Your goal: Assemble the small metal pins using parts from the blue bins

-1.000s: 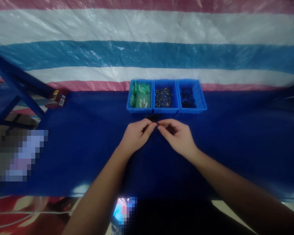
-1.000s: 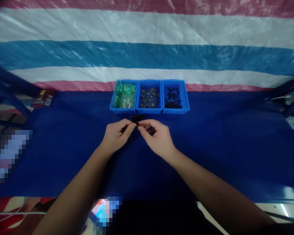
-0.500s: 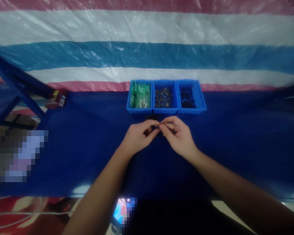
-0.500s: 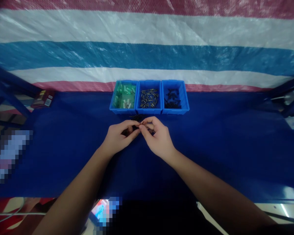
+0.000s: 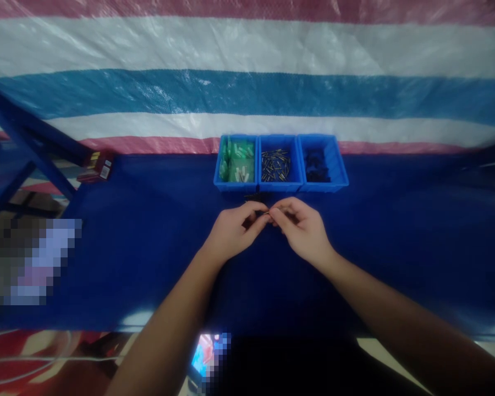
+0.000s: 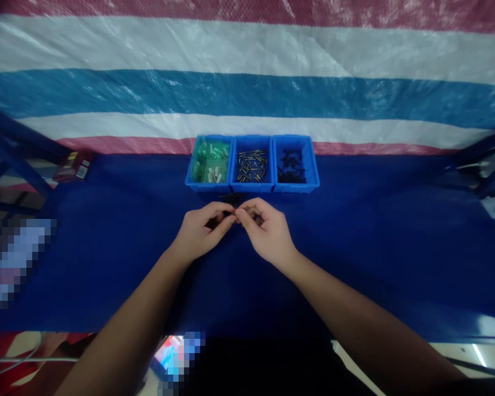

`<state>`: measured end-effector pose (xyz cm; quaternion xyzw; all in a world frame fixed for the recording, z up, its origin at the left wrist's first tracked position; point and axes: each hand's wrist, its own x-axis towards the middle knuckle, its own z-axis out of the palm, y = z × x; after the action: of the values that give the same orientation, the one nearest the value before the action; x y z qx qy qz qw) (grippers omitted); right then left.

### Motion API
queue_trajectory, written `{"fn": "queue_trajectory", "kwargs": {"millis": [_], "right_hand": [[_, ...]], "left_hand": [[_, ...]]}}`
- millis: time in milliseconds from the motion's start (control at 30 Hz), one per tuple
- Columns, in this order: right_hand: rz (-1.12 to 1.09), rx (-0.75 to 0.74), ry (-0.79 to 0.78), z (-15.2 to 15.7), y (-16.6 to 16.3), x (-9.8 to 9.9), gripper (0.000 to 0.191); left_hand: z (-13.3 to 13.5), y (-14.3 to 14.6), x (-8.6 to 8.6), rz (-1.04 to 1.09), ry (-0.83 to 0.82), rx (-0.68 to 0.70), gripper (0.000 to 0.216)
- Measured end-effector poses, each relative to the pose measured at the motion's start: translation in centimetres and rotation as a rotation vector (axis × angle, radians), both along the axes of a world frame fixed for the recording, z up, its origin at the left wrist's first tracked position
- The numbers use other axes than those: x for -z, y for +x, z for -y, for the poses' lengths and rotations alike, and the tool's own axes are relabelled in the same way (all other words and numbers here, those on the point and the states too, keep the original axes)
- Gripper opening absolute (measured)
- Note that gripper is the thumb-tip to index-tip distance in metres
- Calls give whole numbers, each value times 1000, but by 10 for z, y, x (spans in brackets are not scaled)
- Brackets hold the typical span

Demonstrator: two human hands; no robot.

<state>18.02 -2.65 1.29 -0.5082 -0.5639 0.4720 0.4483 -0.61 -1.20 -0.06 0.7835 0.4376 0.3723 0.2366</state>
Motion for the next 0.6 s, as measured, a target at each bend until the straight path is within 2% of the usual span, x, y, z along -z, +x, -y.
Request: {"fn": "queue_trajectory", "kwargs": {"millis": [400,600], "right_hand": [[-18,6,-5,0,1,-6,41],[55,-18,-41,1,2,-9,50]], "left_hand": [[2,2,-3,-7,-30,60,14],[1,0,-3,-3,-23,46,17]]}}
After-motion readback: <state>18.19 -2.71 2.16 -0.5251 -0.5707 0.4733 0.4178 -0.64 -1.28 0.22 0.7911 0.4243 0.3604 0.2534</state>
